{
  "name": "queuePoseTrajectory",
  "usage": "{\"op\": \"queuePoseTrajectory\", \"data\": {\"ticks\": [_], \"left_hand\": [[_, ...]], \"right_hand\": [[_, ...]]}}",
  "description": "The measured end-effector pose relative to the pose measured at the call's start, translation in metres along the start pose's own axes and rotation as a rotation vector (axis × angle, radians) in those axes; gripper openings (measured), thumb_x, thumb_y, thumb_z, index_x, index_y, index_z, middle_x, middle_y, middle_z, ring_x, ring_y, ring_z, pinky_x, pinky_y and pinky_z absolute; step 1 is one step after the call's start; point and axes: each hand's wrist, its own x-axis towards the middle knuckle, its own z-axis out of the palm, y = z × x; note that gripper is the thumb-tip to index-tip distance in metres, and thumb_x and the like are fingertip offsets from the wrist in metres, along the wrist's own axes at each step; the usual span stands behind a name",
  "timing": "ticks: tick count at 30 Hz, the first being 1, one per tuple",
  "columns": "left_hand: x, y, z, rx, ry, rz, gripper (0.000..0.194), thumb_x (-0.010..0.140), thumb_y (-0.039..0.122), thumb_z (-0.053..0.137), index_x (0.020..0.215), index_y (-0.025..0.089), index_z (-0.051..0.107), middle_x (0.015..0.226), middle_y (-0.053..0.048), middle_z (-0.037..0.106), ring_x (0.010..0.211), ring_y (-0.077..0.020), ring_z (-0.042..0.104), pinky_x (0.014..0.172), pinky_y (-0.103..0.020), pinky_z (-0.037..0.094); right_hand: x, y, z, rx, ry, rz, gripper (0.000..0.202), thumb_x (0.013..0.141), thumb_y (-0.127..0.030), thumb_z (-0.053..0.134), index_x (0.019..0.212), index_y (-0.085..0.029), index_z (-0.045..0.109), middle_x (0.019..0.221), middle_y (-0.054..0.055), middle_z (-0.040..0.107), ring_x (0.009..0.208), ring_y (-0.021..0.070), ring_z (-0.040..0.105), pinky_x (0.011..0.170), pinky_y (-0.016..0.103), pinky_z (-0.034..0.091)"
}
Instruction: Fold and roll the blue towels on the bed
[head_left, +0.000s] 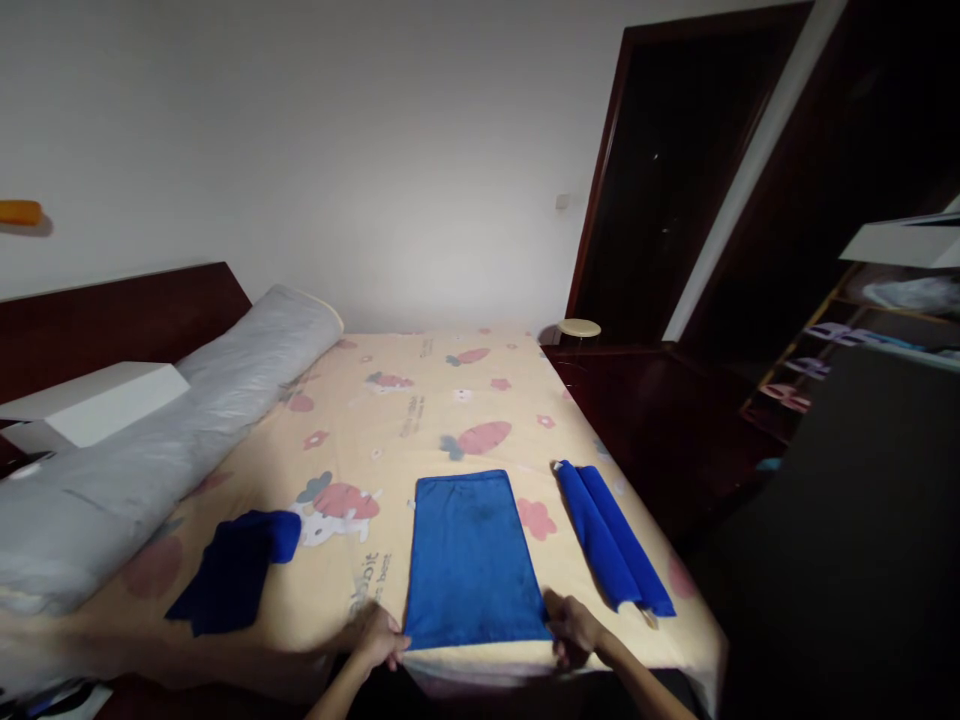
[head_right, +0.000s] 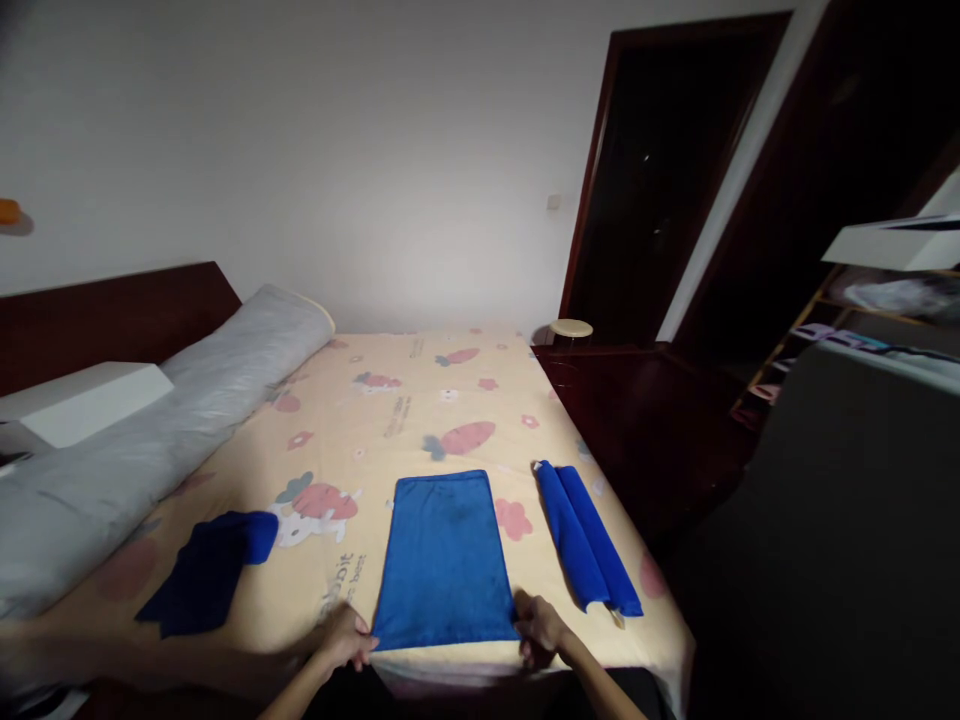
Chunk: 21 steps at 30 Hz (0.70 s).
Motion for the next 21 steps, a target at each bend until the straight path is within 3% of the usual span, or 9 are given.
{"op": "queuePoseTrajectory", "data": {"ticks": [3, 5, 8, 10, 12, 16, 21], "left_hand": [[-0.006, 0.009, 0.007, 0.166, 0.116, 0.086, 0.019, 0.073, 0.038, 0.069, 0.079, 0.021, 0.065, 0.075, -0.005, 0.072, 0.087, -0.0276, 0.070, 0.079, -0.038, 0.051], [-0.010, 0.014, 0.025, 0.271, 0.176, 0.213, 0.026, 0.081, 0.034, 0.058, 0.101, 0.021, 0.068, 0.113, -0.011, 0.071, 0.117, -0.0302, 0.060, 0.099, -0.043, 0.044], [-0.012, 0.016, 0.069, 0.526, 0.148, 0.586, 0.052, 0.087, 0.027, 0.044, 0.138, 0.024, 0.049, 0.151, -0.008, 0.044, 0.139, -0.0239, 0.039, 0.115, -0.038, 0.032], [-0.008, 0.017, 0.094, 0.681, 0.115, 0.802, 0.063, 0.089, 0.028, 0.041, 0.151, 0.022, 0.029, 0.159, -0.006, 0.028, 0.144, -0.0209, 0.030, 0.117, -0.035, 0.031], [-0.001, 0.020, 0.107, 0.760, 0.152, 0.881, 0.067, 0.093, 0.033, 0.037, 0.154, 0.021, 0.012, 0.161, -0.006, 0.021, 0.146, -0.0200, 0.025, 0.117, -0.037, 0.031], [0.012, 0.026, 0.096, 0.863, 0.304, 0.951, 0.065, 0.098, 0.041, 0.030, 0.152, 0.026, -0.001, 0.160, -0.002, 0.024, 0.145, -0.0175, 0.029, 0.117, -0.040, 0.030], [0.018, 0.012, 0.066, 0.922, 0.507, 0.937, 0.060, 0.099, 0.039, 0.030, 0.152, 0.029, 0.003, 0.158, 0.000, 0.031, 0.142, -0.0153, 0.033, 0.114, -0.037, 0.031]], "right_hand": [[-0.003, -0.007, 0.002, -0.121, 0.172, -0.056, 0.005, 0.077, -0.024, 0.060, 0.072, -0.022, 0.060, 0.072, 0.007, 0.069, 0.081, 0.0272, 0.069, 0.072, 0.036, 0.053], [-0.009, -0.016, 0.013, -0.172, 0.256, -0.126, 0.016, 0.085, -0.022, 0.049, 0.088, -0.020, 0.064, 0.092, 0.013, 0.070, 0.097, 0.0290, 0.066, 0.086, 0.041, 0.050], [-0.021, -0.033, 0.043, -0.302, 0.234, -0.421, 0.033, 0.090, -0.019, 0.038, 0.108, -0.018, 0.066, 0.115, 0.015, 0.067, 0.112, 0.0283, 0.061, 0.098, 0.043, 0.045], [-0.025, -0.043, 0.068, -0.397, 0.148, -0.663, 0.040, 0.094, -0.023, 0.037, 0.127, -0.020, 0.059, 0.132, 0.013, 0.061, 0.124, 0.0270, 0.054, 0.106, 0.042, 0.041], [-0.024, -0.049, 0.089, -0.448, 0.105, -0.761, 0.045, 0.099, -0.029, 0.035, 0.141, -0.022, 0.049, 0.145, 0.010, 0.051, 0.134, 0.0249, 0.046, 0.111, 0.041, 0.037], [-0.008, -0.038, 0.108, -0.511, 0.260, -0.704, 0.046, 0.101, -0.036, 0.032, 0.142, -0.021, 0.048, 0.146, 0.010, 0.047, 0.136, 0.0241, 0.043, 0.111, 0.042, 0.038], [0.008, 0.006, 0.096, -0.530, 0.551, -0.590, 0.048, 0.100, -0.041, 0.036, 0.145, -0.024, 0.043, 0.149, 0.007, 0.043, 0.139, 0.0267, 0.038, 0.113, 0.049, 0.034]]}}
